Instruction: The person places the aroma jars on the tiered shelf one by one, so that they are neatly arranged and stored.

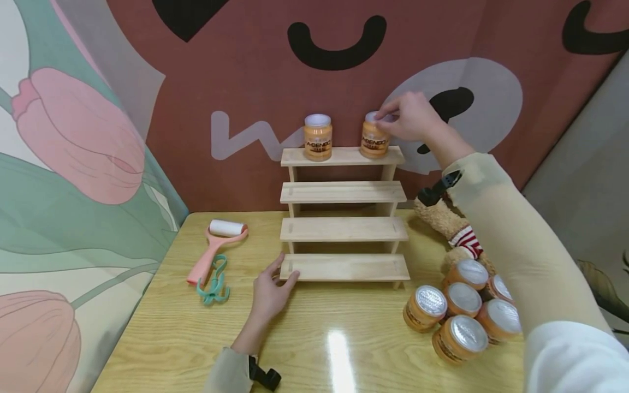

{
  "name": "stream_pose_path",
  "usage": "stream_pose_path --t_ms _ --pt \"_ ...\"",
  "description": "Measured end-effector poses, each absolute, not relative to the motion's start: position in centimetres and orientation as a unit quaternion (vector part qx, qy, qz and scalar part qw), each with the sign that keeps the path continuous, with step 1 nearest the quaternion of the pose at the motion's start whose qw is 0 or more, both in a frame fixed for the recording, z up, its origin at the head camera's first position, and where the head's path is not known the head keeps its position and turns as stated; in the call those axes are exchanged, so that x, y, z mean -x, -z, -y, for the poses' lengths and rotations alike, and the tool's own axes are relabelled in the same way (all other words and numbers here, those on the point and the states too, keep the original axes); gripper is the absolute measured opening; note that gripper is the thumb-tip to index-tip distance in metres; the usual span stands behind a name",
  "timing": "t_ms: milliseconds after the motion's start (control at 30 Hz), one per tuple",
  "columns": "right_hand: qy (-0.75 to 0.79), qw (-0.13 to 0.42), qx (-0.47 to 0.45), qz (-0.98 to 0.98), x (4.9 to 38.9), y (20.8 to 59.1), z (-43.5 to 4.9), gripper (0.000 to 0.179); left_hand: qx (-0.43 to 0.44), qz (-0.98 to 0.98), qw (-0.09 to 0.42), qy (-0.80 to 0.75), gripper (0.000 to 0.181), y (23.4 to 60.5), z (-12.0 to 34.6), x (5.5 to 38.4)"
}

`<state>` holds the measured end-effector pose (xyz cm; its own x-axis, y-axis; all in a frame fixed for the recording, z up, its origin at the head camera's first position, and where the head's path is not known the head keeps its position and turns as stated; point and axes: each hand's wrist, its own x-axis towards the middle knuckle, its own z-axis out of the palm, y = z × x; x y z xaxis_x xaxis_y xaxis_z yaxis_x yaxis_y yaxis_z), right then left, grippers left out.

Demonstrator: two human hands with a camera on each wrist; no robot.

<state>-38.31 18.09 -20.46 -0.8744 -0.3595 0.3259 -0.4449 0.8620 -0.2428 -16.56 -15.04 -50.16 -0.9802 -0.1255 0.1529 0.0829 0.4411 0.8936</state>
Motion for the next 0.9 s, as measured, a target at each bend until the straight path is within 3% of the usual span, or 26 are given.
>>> stream_pose_path --t_ms 900 --pt "-0.253 0.096 -0.222 0.937 38.4 21.8 -17.6 0.027 -0.023 0.847 0.098 0.522 0.065 50.3 15.7 16.3"
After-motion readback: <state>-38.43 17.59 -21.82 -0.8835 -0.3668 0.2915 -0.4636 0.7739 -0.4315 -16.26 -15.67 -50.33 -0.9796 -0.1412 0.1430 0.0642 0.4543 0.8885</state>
